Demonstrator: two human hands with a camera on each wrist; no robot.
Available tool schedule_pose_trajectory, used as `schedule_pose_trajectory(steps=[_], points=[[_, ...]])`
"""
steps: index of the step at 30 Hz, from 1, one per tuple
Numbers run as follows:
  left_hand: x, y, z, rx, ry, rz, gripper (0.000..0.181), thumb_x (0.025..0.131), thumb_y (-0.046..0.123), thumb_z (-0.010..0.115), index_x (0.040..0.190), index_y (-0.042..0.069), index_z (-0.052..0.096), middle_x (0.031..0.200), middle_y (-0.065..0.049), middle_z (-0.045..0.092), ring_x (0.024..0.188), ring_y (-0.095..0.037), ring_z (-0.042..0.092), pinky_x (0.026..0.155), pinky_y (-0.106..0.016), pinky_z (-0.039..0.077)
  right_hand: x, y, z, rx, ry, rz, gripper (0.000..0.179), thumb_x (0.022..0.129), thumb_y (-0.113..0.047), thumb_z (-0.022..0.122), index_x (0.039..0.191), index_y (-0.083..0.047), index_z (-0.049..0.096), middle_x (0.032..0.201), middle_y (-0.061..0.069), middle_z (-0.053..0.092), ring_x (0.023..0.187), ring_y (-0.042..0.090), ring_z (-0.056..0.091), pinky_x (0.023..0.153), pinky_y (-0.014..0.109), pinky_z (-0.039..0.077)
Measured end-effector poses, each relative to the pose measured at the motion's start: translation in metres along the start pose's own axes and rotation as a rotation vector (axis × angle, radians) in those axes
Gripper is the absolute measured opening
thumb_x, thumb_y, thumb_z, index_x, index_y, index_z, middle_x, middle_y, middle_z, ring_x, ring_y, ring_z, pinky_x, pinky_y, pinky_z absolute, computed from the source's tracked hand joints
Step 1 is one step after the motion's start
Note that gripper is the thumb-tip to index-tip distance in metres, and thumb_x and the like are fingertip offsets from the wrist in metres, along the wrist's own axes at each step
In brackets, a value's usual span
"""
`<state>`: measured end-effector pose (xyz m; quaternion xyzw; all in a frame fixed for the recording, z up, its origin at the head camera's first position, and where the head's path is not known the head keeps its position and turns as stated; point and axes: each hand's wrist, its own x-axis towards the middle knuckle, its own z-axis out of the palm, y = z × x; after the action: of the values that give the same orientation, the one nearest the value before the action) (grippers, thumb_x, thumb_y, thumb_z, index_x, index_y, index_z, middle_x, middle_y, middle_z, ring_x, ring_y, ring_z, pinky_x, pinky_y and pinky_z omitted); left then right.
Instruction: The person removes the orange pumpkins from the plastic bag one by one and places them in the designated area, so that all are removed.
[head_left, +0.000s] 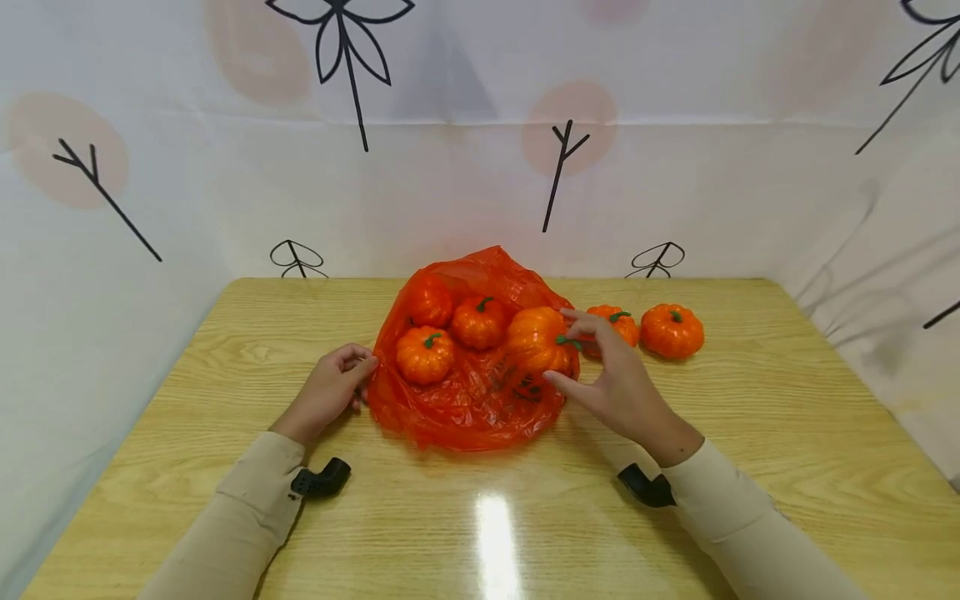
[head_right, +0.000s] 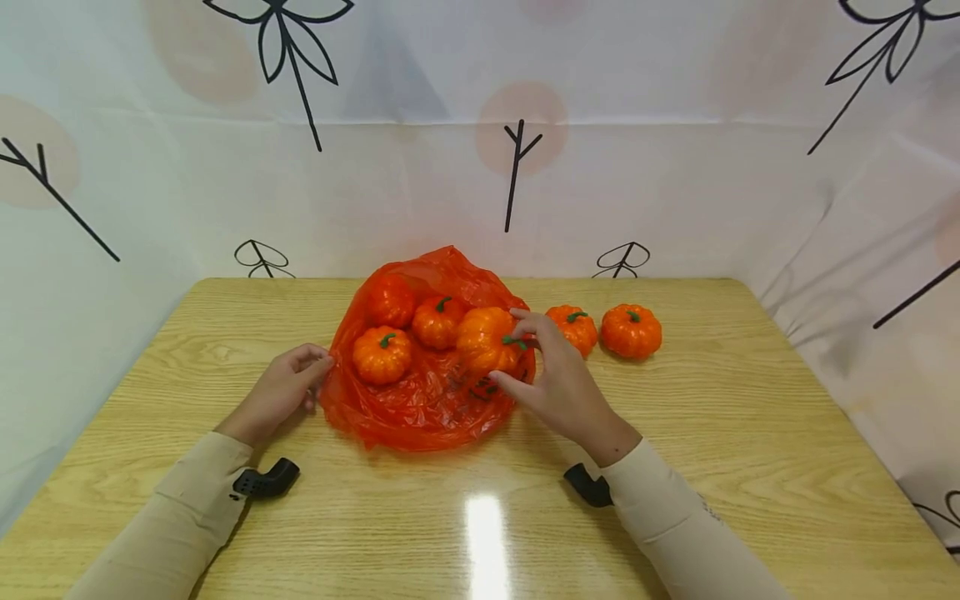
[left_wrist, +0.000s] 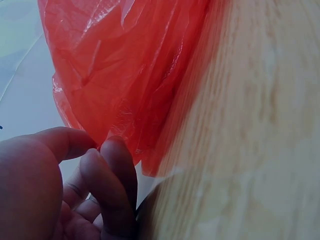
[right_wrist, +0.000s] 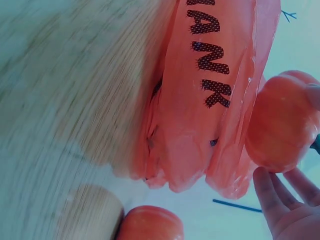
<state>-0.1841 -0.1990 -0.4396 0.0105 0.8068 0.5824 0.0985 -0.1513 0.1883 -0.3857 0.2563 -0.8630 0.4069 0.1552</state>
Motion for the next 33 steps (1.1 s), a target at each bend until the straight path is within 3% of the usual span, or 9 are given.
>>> schedule_pose_trajectory(steps=[4, 8, 16, 25, 29, 33], points=[[-0.001, 0.001, 0.000, -0.002, 0.002, -0.005, 0.031, 0.104, 0.032, 0.056, 0.114, 0.002, 0.055, 0.074, 0.001, 0.057, 0.060, -0.014, 0.056, 0.055, -0.025, 0.053, -0.002, 0.001, -0.002, -0.025, 0.021, 0.004, 0.052, 0.079, -0.006, 0.085, 0.116, -0.003, 0.048, 0.148, 0.013, 0.051, 0.120, 0.028, 0.062, 0.096, 0.024, 0.054], [-0.001, 0.000, 0.000, 0.004, 0.000, -0.010, 0.031, 0.103, 0.032, 0.056, 0.114, 0.002, 0.055, 0.074, 0.000, 0.057, 0.059, -0.015, 0.057, 0.054, -0.026, 0.054, -0.003, 0.003, -0.005, -0.037, 0.047, -0.009, 0.052, 0.078, -0.006, 0.085, 0.116, -0.003, 0.050, 0.146, 0.014, 0.052, 0.125, 0.030, 0.058, 0.098, 0.005, 0.041], [0.002, -0.001, 0.000, 0.023, -0.004, -0.003, 0.034, 0.103, 0.034, 0.057, 0.116, 0.003, 0.056, 0.076, 0.000, 0.058, 0.059, -0.015, 0.056, 0.055, -0.027, 0.054, -0.002, 0.012, -0.013, -0.082, 0.115, -0.048, 0.053, 0.074, -0.003, 0.087, 0.114, -0.001, 0.053, 0.142, 0.014, 0.054, 0.127, 0.031, 0.054, 0.102, 0.006, 0.036], [0.002, -0.002, 0.000, 0.019, 0.001, -0.006, 0.034, 0.103, 0.034, 0.057, 0.116, 0.004, 0.056, 0.075, 0.000, 0.057, 0.059, -0.015, 0.057, 0.055, -0.026, 0.054, -0.002, 0.020, -0.024, -0.087, 0.151, -0.004, 0.053, 0.074, 0.001, 0.086, 0.114, 0.003, 0.052, 0.141, 0.017, 0.051, 0.123, 0.032, 0.055, 0.099, 0.002, 0.038], [0.002, -0.002, 0.000, 0.019, 0.002, -0.011, 0.034, 0.103, 0.034, 0.057, 0.117, 0.003, 0.056, 0.075, 0.000, 0.057, 0.059, -0.015, 0.057, 0.055, -0.026, 0.054, -0.005, 0.023, -0.035, -0.127, 0.215, 0.049, 0.053, 0.077, 0.001, 0.084, 0.117, 0.004, 0.050, 0.140, 0.021, 0.049, 0.121, 0.038, 0.056, 0.091, -0.002, 0.037], [0.002, -0.004, 0.002, 0.009, 0.011, 0.005, 0.033, 0.103, 0.034, 0.057, 0.116, 0.003, 0.057, 0.074, 0.000, 0.056, 0.058, -0.014, 0.055, 0.054, -0.026, 0.053, -0.006, 0.031, -0.045, -0.144, 0.285, 0.089, 0.051, 0.078, 0.002, 0.082, 0.118, 0.006, 0.050, 0.139, 0.023, 0.047, 0.121, 0.040, 0.053, 0.093, -0.001, 0.035]])
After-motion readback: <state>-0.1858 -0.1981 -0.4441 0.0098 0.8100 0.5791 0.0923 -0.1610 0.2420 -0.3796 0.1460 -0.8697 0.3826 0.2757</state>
